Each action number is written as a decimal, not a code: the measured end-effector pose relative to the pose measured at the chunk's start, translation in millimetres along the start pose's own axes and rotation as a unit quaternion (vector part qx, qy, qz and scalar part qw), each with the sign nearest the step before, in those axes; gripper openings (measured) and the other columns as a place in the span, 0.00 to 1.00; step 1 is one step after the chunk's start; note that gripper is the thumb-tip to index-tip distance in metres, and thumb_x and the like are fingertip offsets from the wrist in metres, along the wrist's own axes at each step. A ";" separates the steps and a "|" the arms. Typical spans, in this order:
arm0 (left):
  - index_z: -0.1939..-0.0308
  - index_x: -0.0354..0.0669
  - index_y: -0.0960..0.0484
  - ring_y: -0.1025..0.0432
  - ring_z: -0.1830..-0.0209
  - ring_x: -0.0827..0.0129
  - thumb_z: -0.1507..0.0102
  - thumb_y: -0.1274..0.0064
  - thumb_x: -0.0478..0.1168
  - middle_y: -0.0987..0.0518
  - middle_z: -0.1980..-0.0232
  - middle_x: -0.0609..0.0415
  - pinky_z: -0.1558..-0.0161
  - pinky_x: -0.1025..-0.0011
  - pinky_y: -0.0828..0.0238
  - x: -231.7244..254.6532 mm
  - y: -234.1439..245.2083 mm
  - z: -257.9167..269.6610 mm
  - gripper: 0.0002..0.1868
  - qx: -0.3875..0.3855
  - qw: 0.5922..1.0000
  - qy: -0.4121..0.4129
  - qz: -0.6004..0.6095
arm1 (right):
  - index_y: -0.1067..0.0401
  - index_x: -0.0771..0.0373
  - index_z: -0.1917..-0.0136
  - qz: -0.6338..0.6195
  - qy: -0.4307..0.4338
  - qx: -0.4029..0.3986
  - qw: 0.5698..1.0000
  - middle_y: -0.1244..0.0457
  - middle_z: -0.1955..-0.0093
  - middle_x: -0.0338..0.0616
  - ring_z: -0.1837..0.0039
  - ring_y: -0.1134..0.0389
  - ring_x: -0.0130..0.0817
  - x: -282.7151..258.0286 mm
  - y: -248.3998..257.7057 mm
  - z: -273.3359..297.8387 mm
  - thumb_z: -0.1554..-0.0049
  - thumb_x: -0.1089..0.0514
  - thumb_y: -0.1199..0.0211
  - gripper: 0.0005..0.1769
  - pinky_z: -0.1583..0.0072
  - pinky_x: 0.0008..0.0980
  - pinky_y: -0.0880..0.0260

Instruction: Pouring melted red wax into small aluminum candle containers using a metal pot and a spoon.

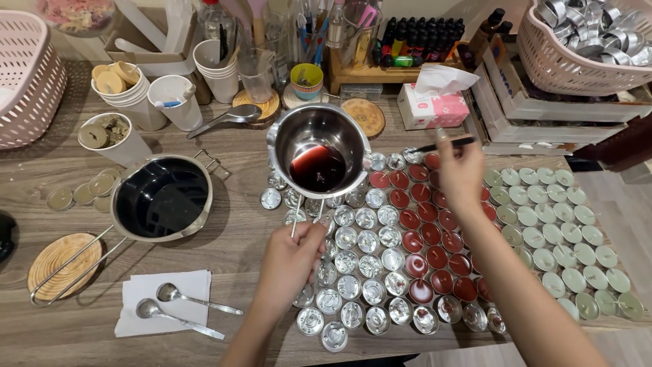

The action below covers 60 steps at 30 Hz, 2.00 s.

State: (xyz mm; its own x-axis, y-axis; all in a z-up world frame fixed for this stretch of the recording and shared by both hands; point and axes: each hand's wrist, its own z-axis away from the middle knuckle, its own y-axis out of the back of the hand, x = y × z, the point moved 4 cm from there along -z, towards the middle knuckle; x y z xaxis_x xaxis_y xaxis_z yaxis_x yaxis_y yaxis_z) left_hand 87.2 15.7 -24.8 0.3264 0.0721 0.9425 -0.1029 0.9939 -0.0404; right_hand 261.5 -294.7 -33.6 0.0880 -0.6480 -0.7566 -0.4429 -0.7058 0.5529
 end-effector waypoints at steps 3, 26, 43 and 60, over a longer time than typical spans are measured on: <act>0.79 0.39 0.23 0.39 0.91 0.79 0.36 0.46 0.49 0.31 0.87 0.59 0.86 0.76 0.46 -1.4 -2.4 2.3 0.21 0.014 0.999 0.020 -0.040 | 0.31 0.63 0.53 -0.140 0.004 0.007 0.990 0.39 0.63 0.33 0.63 0.42 0.21 -54.8 26.0 14.4 0.34 0.47 0.37 0.17 0.62 0.27 0.43; 0.79 0.38 0.23 0.38 0.91 0.79 0.34 0.47 0.45 0.31 0.87 0.59 0.86 0.77 0.44 3.9 -26.4 9.4 0.20 -0.058 0.998 -0.007 0.007 | 0.23 0.66 0.56 0.053 0.146 -0.162 0.975 0.42 0.66 0.49 0.59 0.41 0.42 -171.0 -13.4 59.0 0.41 0.48 0.33 0.17 0.55 0.44 0.40; 0.79 0.41 0.24 0.38 0.91 0.79 0.35 0.46 0.51 0.32 0.86 0.60 0.86 0.77 0.43 -2.5 -33.9 -11.1 0.23 -0.057 0.998 0.019 -0.028 | 0.25 0.65 0.55 -0.078 0.139 -0.093 0.983 0.37 0.66 0.31 0.65 0.42 0.19 -103.0 50.5 -11.9 0.36 0.50 0.36 0.15 0.64 0.28 0.44; 0.81 0.37 0.26 0.43 0.92 0.77 0.36 0.44 0.47 0.33 0.86 0.58 0.87 0.74 0.51 -6.9 -1.6 -3.1 0.22 0.018 0.999 0.036 -0.003 | 0.26 0.69 0.55 0.116 0.140 -0.016 0.983 0.36 0.65 0.50 0.52 0.39 0.51 -12.1 2.7 -26.6 0.38 0.49 0.33 0.18 0.48 0.50 0.38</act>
State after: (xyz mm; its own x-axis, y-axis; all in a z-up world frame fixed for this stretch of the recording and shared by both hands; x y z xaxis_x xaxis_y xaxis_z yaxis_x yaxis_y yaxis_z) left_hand 88.0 13.9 -32.3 0.3945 0.0739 0.9159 -0.1348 0.9906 -0.0218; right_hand 283.0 -296.4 -13.7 0.2326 -0.8427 -0.4856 -0.4518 -0.5358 0.7133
